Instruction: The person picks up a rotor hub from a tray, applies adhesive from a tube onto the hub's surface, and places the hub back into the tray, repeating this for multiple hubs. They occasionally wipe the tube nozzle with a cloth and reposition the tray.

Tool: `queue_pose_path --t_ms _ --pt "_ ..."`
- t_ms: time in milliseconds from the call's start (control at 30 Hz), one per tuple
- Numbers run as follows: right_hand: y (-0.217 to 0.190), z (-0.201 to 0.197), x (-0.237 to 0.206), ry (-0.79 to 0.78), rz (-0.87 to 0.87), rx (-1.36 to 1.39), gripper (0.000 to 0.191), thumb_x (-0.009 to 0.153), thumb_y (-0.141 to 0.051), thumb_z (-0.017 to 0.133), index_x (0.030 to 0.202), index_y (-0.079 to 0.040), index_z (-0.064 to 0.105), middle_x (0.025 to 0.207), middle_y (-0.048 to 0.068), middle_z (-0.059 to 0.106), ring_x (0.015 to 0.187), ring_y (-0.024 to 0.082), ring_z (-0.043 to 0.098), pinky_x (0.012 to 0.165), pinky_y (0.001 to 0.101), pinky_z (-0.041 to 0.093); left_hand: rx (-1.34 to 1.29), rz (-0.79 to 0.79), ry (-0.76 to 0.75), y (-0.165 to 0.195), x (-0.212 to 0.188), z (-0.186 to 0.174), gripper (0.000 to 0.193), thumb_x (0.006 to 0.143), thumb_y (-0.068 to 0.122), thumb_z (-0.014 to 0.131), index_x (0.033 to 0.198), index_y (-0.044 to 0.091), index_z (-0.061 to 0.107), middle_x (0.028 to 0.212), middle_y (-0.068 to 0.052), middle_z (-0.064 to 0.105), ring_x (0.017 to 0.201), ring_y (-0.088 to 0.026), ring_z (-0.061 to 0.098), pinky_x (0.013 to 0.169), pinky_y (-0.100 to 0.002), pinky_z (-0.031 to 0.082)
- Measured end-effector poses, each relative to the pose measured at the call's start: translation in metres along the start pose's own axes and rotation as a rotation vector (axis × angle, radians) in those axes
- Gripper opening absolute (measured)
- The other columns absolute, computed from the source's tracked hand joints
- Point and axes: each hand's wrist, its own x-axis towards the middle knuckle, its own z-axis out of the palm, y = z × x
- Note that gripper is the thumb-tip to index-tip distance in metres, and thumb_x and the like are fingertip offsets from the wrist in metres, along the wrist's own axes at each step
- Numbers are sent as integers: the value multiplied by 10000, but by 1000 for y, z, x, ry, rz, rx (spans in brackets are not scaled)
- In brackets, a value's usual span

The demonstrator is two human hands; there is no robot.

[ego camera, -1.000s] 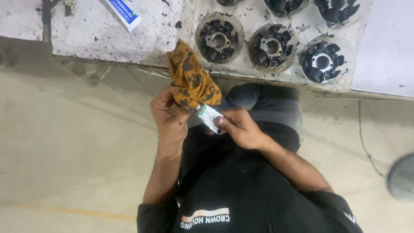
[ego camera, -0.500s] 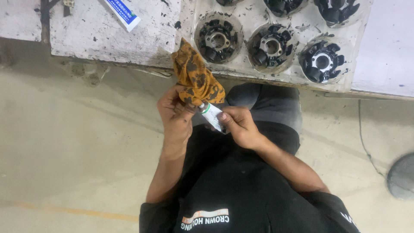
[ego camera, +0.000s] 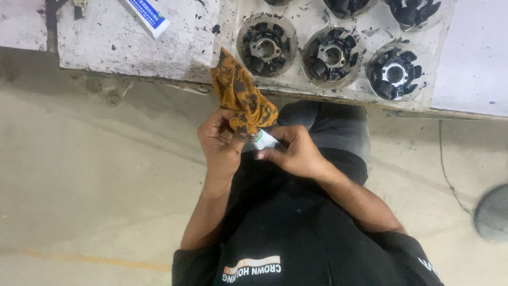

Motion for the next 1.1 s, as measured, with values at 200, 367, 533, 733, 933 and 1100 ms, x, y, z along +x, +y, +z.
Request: queue_pose_path --t_ms 200,367,533,733,933,1100 --pt "8 -2 0 -31 -98 12 168 877 -76 830 965 37 743 843 1 735 802 37 636 687 223 536 25 10 2 3 0 -4 205 963 48 799 1056 -49 645 970 -39 685 863 -104 661 779 -248 559" --pt "14 -13 -2 -88 -70 81 179 966 -124 717 1030 41 737 831 -6 711 754 38 608 653 228 520 -68 1 16 3 1 -9 279 936 89 814 1107 -60 651 1021 -57 717 926 -110 679 854 -248 556" --pt "19 -9 -5 26 -59 -30 259 1029 -180 653 948 44 755 734 -8 677 698 25 543 604 222 472 -64 8 21 0 0 -7 273 947 114 819 1094 -45 654 1027 -53 718 931 -108 674 858 -251 554" --pt "27 -3 -6 76 -58 -83 263 1021 -180 658 915 39 758 657 -7 640 635 31 515 554 227 439 -59 16 2 3 0 -7 248 955 102 817 1095 -34 664 1032 -46 716 942 -104 669 874 -250 546" --pt "6 -31 -7 -280 -81 103 303 1058 -150 588 1293 32 645 1080 95 721 973 103 646 865 278 554 -1 15 -1 13 2 -11 282 936 82 841 1111 -41 656 1031 -41 706 946 -101 667 873 -252 547" --pt "-16 -53 -20 -388 -261 -195 523 880 -20 703 1383 39 569 1203 140 741 1149 213 715 977 351 567 -162 4 -43 16 10 -15 248 946 43 820 1119 -50 669 1029 -71 717 926 -125 680 857 -263 548"
